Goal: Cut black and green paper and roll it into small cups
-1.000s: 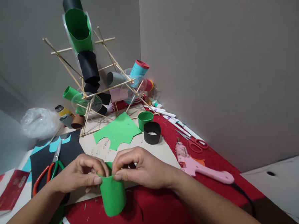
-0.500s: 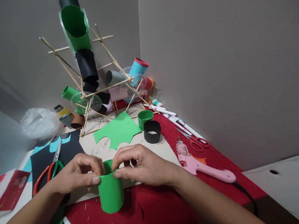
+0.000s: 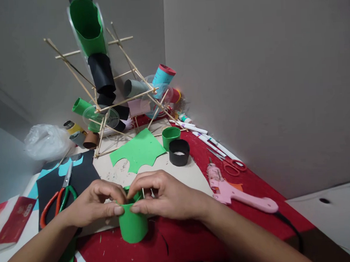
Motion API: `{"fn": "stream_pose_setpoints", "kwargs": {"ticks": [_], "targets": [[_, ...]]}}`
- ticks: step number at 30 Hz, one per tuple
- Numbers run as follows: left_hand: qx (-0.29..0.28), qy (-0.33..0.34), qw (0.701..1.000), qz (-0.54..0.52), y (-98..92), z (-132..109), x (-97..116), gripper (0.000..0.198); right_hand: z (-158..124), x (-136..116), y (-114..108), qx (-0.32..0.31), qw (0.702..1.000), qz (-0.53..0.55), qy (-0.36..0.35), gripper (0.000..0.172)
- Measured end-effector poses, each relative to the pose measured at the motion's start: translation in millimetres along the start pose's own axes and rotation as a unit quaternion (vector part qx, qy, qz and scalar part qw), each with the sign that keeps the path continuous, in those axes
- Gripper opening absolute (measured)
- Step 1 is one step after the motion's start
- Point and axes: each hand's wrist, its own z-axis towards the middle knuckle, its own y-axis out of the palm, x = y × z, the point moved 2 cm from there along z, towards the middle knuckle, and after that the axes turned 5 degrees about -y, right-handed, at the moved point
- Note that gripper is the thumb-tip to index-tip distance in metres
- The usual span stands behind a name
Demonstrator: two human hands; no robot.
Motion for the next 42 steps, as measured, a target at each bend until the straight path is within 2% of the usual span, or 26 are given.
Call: {"fn": "stream_pose_setpoints", "kwargs": {"ticks": [2, 4, 6, 10, 13, 17, 22, 28, 31, 37, 42], "targets": [[-0.023, -0.002, 0.998, -0.053, -5.1, 0.3, -0.4, 0.026, 0.3, 0.9, -3.9, -0.003, 1.0, 0.013, 0.01, 0.017], [-0.034, -0.002, 0.997, -0.071, -9.3, 1.4, 0.9, 0.026, 0.5, 0.8, -5.8, -0.01, 1.0, 0.02, -0.003, 0.013], [-0.018, 0.004, 0.999, -0.029, -11.3, 2.5, 3.7, 0.027, 0.4, 0.4, -5.1, -0.013, 1.0, 0.021, -0.018, 0.018], [0.047, 0.03, 0.989, 0.136, -5.5, 1.9, 9.8, 0.032, 0.0, 1.0, 0.9, -0.014, 1.0, 0.002, -0.006, 0.021], [0.038, 0.026, 0.985, 0.168, 1.8, -0.3, 9.8, 0.028, 0.1, 1.8, 3.5, -0.022, 1.0, 0.007, -0.002, 0.022], [0.015, 0.039, 0.993, 0.111, 0.6, -1.8, 9.0, 0.026, -0.2, 2.4, -1.8, 0.0, 1.0, 0.003, -0.007, 0.013], [-0.01, 0.027, 0.999, 0.046, -6.7, 0.4, 8.5, 0.024, -1.4, -0.4, -6.1, -0.006, 1.0, 0.009, -0.021, 0.015], [0.042, -0.004, 0.999, -0.002, -12.5, 2.5, 1.0, 0.03, -0.6, -3.7, -4.4, 0.003, 1.0, -0.001, -0.014, 0.02], [0.043, 0.001, 0.999, -0.023, -11.6, 1.2, -0.4, 0.028, -0.3, -3.5, -5.1, 0.01, 1.0, -0.002, -0.003, 0.02], [0.027, -0.017, 0.999, -0.028, -4.6, -0.7, 1.8, 0.033, -0.7, -1.6, -0.4, 0.022, 1.0, 0.008, 0.017, 0.02], [0.026, 0.021, 0.999, 0.003, -4.6, 1.0, 2.6, 0.031, -0.7, -4.0, 3.8, 0.027, 1.0, 0.0, 0.005, 0.024]]}}
